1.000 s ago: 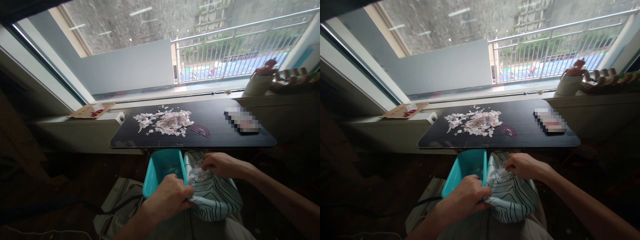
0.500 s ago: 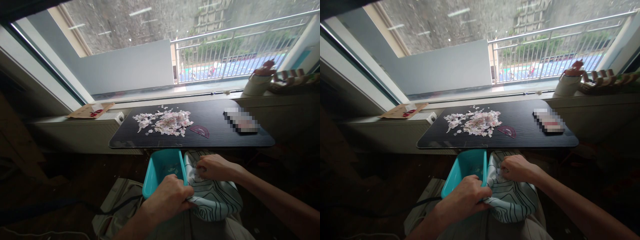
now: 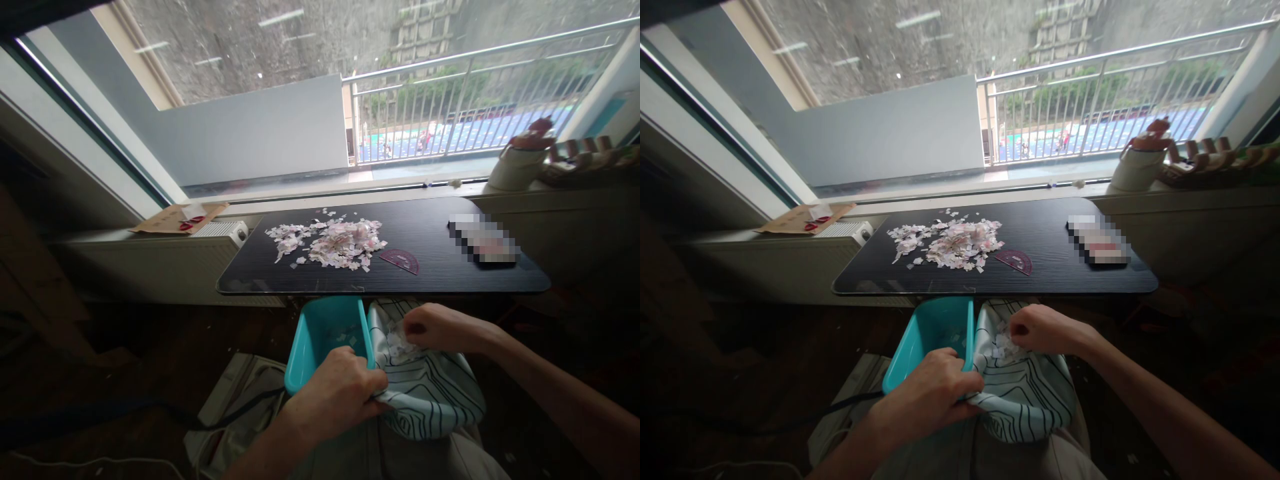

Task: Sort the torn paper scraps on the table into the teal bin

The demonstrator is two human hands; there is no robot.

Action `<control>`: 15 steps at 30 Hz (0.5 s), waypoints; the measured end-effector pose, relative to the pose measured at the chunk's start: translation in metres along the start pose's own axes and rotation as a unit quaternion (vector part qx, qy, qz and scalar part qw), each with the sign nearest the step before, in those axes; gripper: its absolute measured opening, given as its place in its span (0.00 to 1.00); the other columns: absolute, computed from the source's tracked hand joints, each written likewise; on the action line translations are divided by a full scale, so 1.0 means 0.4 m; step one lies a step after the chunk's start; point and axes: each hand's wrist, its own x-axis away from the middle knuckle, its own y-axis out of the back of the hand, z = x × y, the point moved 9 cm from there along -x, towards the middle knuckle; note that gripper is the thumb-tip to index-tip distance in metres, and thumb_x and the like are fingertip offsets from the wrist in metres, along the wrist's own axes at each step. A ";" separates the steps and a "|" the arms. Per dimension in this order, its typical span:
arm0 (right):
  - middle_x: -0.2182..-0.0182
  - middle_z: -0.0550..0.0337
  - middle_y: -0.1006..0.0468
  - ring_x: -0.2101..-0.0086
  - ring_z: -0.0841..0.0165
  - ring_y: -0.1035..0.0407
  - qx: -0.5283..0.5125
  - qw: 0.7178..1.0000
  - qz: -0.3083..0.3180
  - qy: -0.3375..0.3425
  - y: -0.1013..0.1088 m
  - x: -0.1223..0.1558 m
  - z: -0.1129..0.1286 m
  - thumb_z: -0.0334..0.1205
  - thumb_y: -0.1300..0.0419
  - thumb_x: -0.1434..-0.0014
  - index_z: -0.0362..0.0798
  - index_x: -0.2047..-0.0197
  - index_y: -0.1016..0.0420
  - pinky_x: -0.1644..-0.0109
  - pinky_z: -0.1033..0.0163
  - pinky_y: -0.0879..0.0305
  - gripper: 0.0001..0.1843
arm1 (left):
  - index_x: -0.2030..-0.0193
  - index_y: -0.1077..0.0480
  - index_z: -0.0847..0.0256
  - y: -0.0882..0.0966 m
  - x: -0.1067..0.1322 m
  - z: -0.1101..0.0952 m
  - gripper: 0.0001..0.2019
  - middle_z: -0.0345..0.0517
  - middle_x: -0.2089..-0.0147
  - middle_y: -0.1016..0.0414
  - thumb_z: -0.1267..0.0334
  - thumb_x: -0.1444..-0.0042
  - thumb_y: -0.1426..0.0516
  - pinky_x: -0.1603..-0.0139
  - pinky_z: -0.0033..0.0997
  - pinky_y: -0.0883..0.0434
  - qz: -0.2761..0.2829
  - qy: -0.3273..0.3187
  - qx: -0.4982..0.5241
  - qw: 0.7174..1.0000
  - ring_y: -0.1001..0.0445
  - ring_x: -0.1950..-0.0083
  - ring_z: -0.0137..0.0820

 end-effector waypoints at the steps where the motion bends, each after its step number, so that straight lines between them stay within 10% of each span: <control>1: 0.77 0.63 0.27 0.75 0.73 0.37 -0.037 0.999 -0.005 -0.012 0.006 0.003 -0.014 0.37 0.45 0.49 0.46 0.72 0.25 0.72 0.68 0.45 0.09 | 0.67 0.31 0.58 0.000 0.000 0.000 0.11 0.39 0.73 0.29 0.53 0.42 0.42 0.67 0.29 0.39 0.001 0.002 -0.002 1.000 0.30 0.71 0.32; 8: 0.76 0.62 0.25 0.74 0.71 0.34 -0.281 0.957 -0.013 -0.065 -0.005 0.007 -0.072 0.41 0.40 0.51 0.43 0.68 0.25 0.69 0.67 0.37 0.10 | 0.67 0.31 0.59 0.006 0.000 -0.002 0.11 0.39 0.74 0.29 0.53 0.42 0.42 0.67 0.29 0.38 0.006 -0.002 0.004 1.000 0.30 0.72 0.31; 15: 0.73 0.60 0.22 0.72 0.70 0.31 -0.251 0.964 -0.076 -0.049 0.025 -0.031 -0.071 0.43 0.41 0.49 0.43 0.66 0.21 0.67 0.66 0.36 0.13 | 0.68 0.31 0.59 0.005 -0.004 -0.005 0.11 0.40 0.74 0.29 0.54 0.42 0.42 0.65 0.30 0.36 0.002 -0.009 0.009 1.000 0.29 0.72 0.32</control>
